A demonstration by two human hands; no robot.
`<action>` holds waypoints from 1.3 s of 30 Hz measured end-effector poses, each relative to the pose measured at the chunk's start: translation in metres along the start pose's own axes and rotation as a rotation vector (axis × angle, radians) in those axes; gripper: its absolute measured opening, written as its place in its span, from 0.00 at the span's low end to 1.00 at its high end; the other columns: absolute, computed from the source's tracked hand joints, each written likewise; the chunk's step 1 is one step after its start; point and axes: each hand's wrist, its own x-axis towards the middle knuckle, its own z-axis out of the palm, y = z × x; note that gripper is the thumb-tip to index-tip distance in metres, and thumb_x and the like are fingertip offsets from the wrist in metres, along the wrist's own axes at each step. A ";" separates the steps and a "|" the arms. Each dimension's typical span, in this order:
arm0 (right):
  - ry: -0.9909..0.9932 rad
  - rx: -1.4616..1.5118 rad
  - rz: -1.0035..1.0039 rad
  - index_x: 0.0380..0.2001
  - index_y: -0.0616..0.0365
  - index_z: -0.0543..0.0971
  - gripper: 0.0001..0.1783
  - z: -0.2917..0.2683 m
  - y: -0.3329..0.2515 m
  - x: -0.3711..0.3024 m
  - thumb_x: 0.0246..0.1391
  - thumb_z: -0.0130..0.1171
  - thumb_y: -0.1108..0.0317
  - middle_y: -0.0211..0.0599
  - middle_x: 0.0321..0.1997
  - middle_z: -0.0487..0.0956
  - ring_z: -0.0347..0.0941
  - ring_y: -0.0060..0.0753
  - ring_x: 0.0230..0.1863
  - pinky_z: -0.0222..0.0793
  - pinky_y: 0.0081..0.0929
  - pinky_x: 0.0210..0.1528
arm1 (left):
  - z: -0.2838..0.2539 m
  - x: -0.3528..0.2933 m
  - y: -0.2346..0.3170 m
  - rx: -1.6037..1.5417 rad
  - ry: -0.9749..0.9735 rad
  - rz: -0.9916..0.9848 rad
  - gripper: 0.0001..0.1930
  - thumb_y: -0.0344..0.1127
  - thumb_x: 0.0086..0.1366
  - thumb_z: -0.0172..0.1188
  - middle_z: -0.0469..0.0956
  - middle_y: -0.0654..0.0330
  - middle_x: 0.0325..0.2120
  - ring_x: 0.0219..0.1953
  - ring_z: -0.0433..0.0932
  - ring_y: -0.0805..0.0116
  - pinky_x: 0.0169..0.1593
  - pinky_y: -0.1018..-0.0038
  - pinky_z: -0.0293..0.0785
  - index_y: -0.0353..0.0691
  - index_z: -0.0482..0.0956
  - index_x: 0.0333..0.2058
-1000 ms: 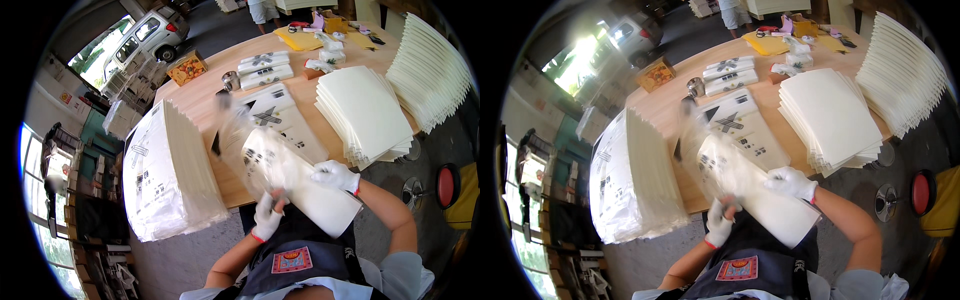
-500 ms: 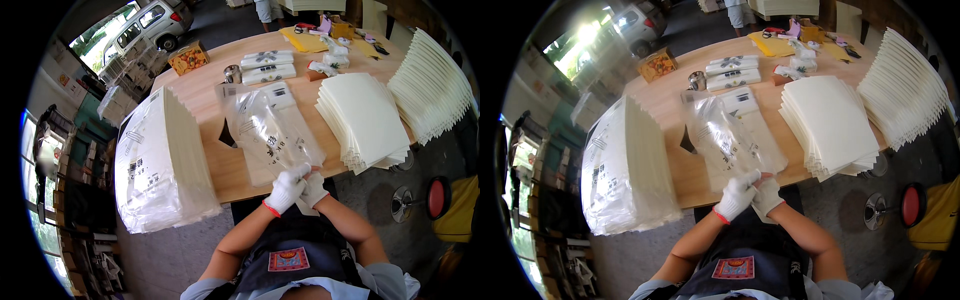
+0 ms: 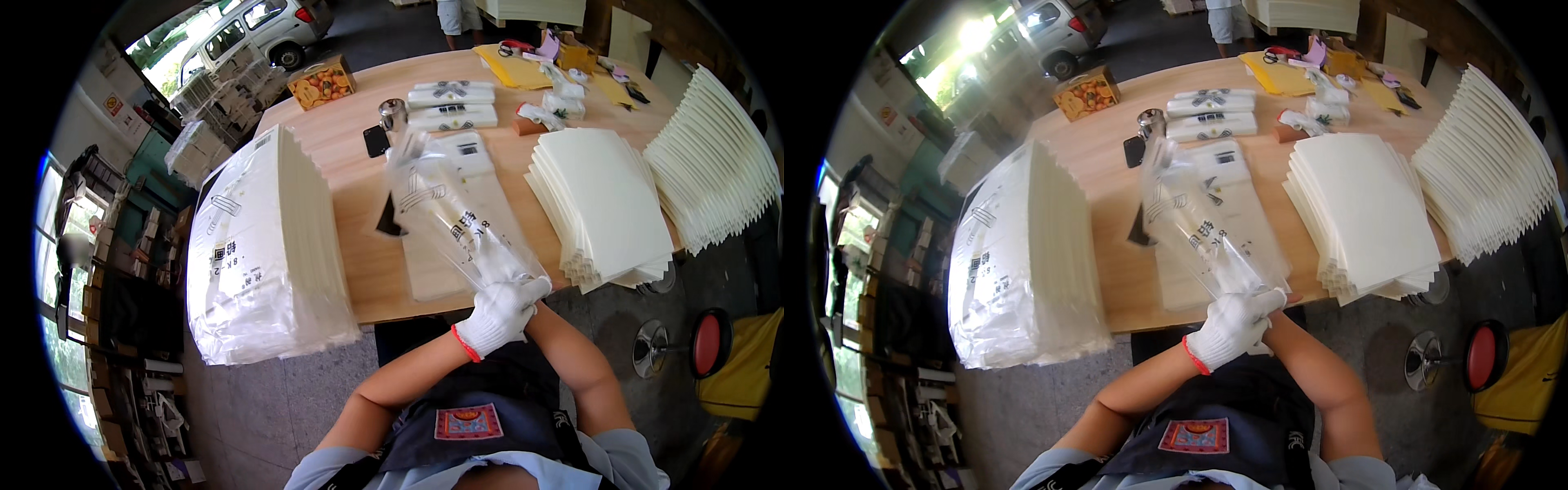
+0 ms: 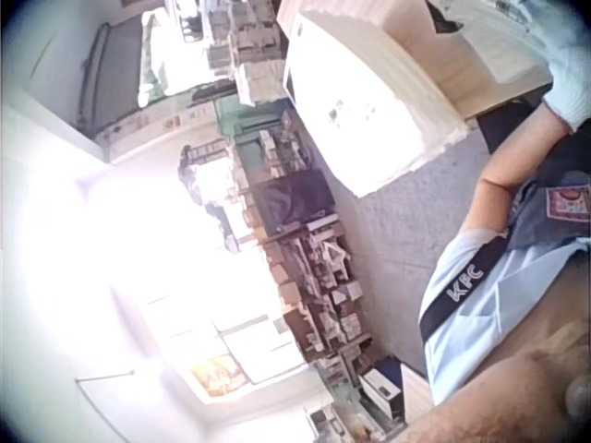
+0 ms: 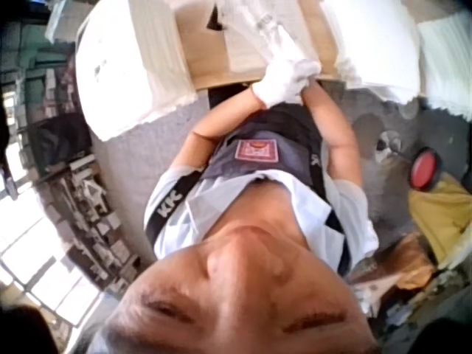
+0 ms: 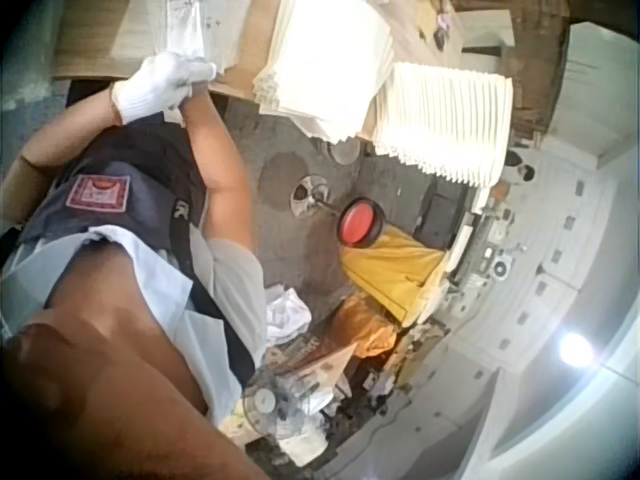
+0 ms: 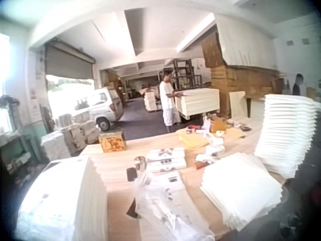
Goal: The person repeatedly picks up stacks of white paper sheets from a table and places them into clear plastic packaging bags. They then fold the top of the bags to seal the contents. The process is repeated continuously with multiple stacks of paper.
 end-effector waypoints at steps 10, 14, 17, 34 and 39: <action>0.411 -0.456 -0.203 0.38 0.52 0.76 0.12 -0.026 -0.062 -0.063 0.51 0.53 0.62 0.41 0.44 0.75 0.73 0.42 0.42 0.70 0.38 0.44 | -0.008 -0.042 -0.087 -0.183 0.129 -0.157 0.08 0.27 0.60 0.56 0.80 0.55 0.30 0.29 0.80 0.67 0.34 0.74 0.74 0.41 0.79 0.38; 0.270 -0.604 0.208 0.36 0.53 0.76 0.11 -0.021 0.005 -0.061 0.53 0.51 0.60 0.43 0.30 0.78 0.76 0.44 0.31 0.71 0.42 0.32 | 0.042 -0.086 -0.081 -0.075 0.013 0.030 0.09 0.29 0.56 0.60 0.80 0.56 0.34 0.32 0.79 0.65 0.34 0.73 0.74 0.40 0.79 0.37; 0.212 -0.555 0.247 0.32 0.53 0.76 0.11 -0.023 0.011 -0.058 0.53 0.50 0.58 0.42 0.20 0.77 0.75 0.45 0.23 0.68 0.45 0.25 | 0.041 -0.111 -0.124 0.342 0.381 0.134 0.09 0.28 0.51 0.59 0.76 0.53 0.32 0.38 0.76 0.56 0.39 0.62 0.72 0.43 0.76 0.34; -0.744 0.656 0.650 0.39 0.55 0.78 0.19 -0.081 -0.015 -0.140 0.60 0.49 0.51 0.36 0.30 0.81 0.78 0.27 0.29 0.73 0.24 0.31 | 0.004 -0.239 -0.074 -0.393 0.540 -0.598 0.13 0.23 0.56 0.60 0.67 0.65 0.22 0.24 0.66 0.79 0.28 0.82 0.64 0.40 0.63 0.22; -0.272 0.923 0.873 0.46 0.64 0.74 0.20 0.019 0.017 -0.111 0.60 0.52 0.58 0.33 0.35 0.79 0.74 0.19 0.30 0.71 0.18 0.31 | -0.012 -0.201 -0.082 -0.413 0.885 -0.484 0.13 0.21 0.58 0.58 0.65 0.68 0.23 0.24 0.63 0.82 0.28 0.83 0.63 0.41 0.61 0.23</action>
